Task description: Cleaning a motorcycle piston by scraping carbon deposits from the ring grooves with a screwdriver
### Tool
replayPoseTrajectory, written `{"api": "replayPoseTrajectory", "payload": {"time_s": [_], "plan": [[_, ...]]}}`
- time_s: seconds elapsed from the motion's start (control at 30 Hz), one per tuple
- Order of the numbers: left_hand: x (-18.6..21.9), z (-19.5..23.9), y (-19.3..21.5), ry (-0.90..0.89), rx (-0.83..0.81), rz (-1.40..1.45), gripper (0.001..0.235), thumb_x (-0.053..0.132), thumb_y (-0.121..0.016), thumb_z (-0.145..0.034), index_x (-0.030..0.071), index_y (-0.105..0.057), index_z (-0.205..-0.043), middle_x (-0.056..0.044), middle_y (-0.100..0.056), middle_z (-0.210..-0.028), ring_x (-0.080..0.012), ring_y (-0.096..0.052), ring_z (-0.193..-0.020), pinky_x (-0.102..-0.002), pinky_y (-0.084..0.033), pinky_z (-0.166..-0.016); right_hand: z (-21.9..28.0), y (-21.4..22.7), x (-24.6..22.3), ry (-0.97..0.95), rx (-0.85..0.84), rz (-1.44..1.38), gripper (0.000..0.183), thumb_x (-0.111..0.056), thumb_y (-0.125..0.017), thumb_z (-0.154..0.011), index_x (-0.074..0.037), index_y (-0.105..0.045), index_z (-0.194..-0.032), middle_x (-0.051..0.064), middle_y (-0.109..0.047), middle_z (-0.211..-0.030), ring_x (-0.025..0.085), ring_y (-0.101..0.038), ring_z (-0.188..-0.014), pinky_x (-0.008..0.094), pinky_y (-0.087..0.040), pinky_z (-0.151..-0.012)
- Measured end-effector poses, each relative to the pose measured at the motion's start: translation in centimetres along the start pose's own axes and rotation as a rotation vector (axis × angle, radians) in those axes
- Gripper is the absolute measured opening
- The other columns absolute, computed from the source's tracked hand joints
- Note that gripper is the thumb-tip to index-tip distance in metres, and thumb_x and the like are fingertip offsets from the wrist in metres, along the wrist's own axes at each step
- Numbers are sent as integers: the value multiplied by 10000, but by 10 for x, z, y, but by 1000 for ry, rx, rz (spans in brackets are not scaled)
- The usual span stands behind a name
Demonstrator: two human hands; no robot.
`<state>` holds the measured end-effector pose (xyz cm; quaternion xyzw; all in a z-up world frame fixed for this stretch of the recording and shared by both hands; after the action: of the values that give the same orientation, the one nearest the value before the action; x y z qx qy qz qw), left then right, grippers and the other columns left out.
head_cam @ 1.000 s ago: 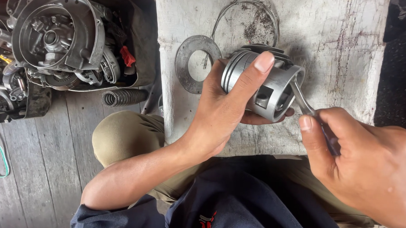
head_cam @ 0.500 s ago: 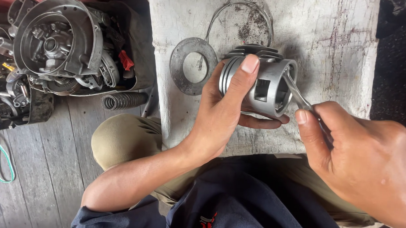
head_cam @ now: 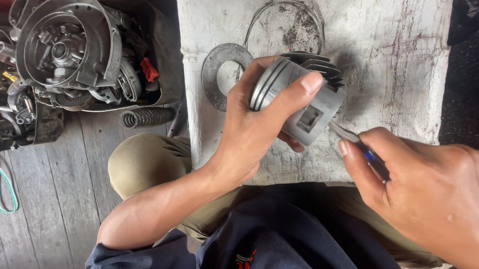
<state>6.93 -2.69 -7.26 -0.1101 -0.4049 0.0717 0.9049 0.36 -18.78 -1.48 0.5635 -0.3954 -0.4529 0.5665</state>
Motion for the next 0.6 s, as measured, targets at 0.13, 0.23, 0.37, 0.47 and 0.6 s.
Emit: {"api": "replayPoseTrajectory", "payload": {"time_s": [0.13, 0.23, 0.37, 0.47, 0.6], "plan": [[-6, -1, -6, -58, -56, -36, 390, 278, -747, -759, 76, -564, -1039, -51, -602, -709, -150, -553, -414, -278, -437, -285, -3, -12, 1, -52, -79, 98, 282, -499, -654, -1079, -290, -636, -890, -30, -571, -549, 340, -606, -504, 472, -474, -450], [-16, 0, -10, 39, -95, -110, 259, 263, -710, -805, 88, -612, -970, -22, -536, -640, -101, -426, -425, -249, -371, -291, -6, -13, 1, -61, -107, -28, 263, -358, -681, -1028, -231, -615, -808, -30, -588, -563, 352, -596, -498, 479, -455, -454], [-7, -8, -4, -99, -156, -41, 399, 387, -704, -781, 99, -583, -1030, -80, -630, -648, -100, -476, -369, -240, -337, -256, 3, -5, -1, -21, -64, 30, 297, -438, -655, -1087, -235, -641, -871, 22, -528, -484, 338, -555, -454, 477, -427, -439], [6, -8, -1, -137, -116, 16, 341, 360, -708, -786, 112, -561, -968, -53, -543, -595, -93, -396, -366, -246, -265, -269, 6, 4, -4, 39, 11, 19, 312, -392, -672, -1122, -211, -643, -869, 17, -504, -464, 285, -505, -410, 419, -370, -435], [-6, -8, -6, -164, -174, -174, 455, 425, -707, -770, 133, -589, -1098, -42, -630, -752, -109, -555, -457, -235, -442, -295, 1, -10, 5, -69, -140, 17, 369, -500, -604, -1073, -245, -599, -808, 55, -510, -437, 366, -555, -429, 499, -428, -419]]}}
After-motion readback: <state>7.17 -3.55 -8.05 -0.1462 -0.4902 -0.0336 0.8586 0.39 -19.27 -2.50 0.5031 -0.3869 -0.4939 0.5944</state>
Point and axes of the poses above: each hand's wrist, its own z-axis away from the middle knuckle, its own y-axis out of the back of the hand, x = y × z, the point moved 10 cm from there along -z, towards the middle knuckle
